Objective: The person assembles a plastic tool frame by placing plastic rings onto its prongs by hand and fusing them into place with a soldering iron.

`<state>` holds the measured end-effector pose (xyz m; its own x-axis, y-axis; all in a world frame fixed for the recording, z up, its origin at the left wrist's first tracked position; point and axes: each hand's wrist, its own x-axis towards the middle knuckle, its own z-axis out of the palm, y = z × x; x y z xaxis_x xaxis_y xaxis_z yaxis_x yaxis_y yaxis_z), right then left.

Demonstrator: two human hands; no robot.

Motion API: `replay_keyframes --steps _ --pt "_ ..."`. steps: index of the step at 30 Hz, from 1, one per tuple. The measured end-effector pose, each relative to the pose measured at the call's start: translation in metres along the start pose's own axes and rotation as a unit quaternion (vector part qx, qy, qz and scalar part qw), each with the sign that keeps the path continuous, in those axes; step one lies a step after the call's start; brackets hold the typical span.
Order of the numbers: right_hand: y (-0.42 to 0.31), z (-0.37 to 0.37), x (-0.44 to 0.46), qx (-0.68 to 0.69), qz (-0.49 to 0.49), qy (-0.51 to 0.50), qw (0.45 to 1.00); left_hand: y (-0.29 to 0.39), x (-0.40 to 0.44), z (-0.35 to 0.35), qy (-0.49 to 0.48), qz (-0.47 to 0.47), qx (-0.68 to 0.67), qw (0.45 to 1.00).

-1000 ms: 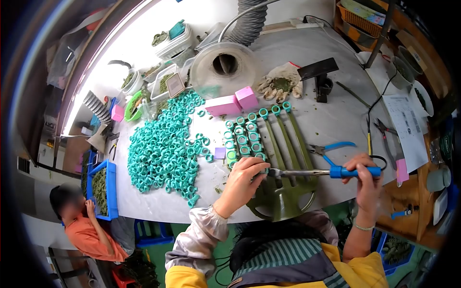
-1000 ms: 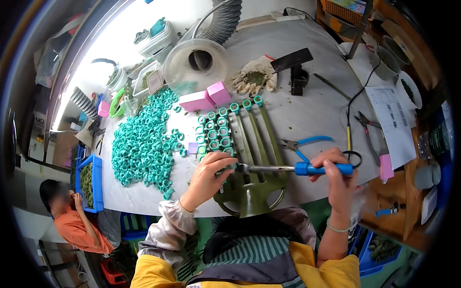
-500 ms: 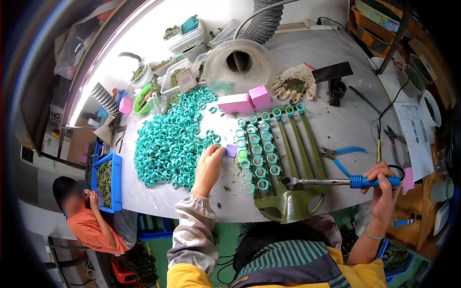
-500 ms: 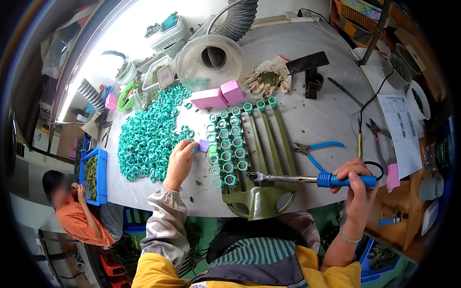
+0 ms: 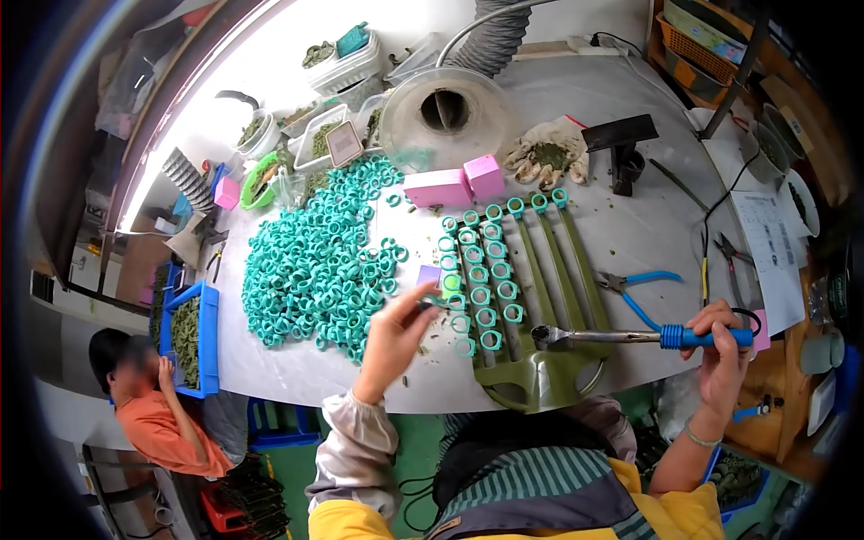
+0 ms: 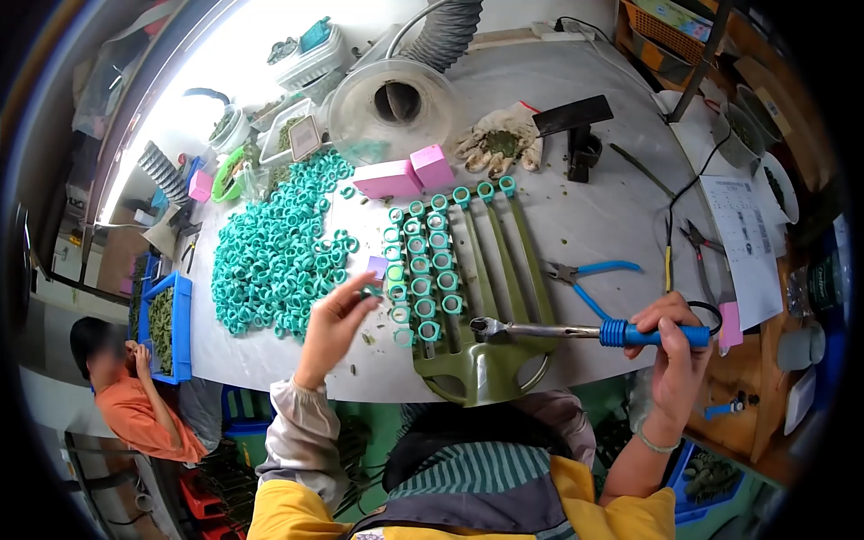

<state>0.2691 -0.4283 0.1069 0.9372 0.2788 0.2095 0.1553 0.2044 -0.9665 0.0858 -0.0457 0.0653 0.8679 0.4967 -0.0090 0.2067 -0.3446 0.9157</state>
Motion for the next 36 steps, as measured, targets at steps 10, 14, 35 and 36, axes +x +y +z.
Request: replay_keyframes --steps 10,14,35,36 --pt "0.007 -0.004 0.000 0.032 0.014 -0.049 0.998 0.044 -0.019 0.069 -0.092 0.245 0.207 0.943" --pt "0.016 0.002 0.002 0.069 0.031 -0.068 0.995 0.043 -0.017 0.077 -0.106 0.264 0.224 0.932" --pt "-0.002 -0.007 0.010 0.013 0.009 0.031 0.999 -0.058 0.051 -0.032 0.069 0.096 0.468 0.875" --pt "-0.003 -0.006 0.011 0.012 0.007 0.034 0.999 -0.060 0.056 -0.033 0.071 0.118 0.443 0.886"
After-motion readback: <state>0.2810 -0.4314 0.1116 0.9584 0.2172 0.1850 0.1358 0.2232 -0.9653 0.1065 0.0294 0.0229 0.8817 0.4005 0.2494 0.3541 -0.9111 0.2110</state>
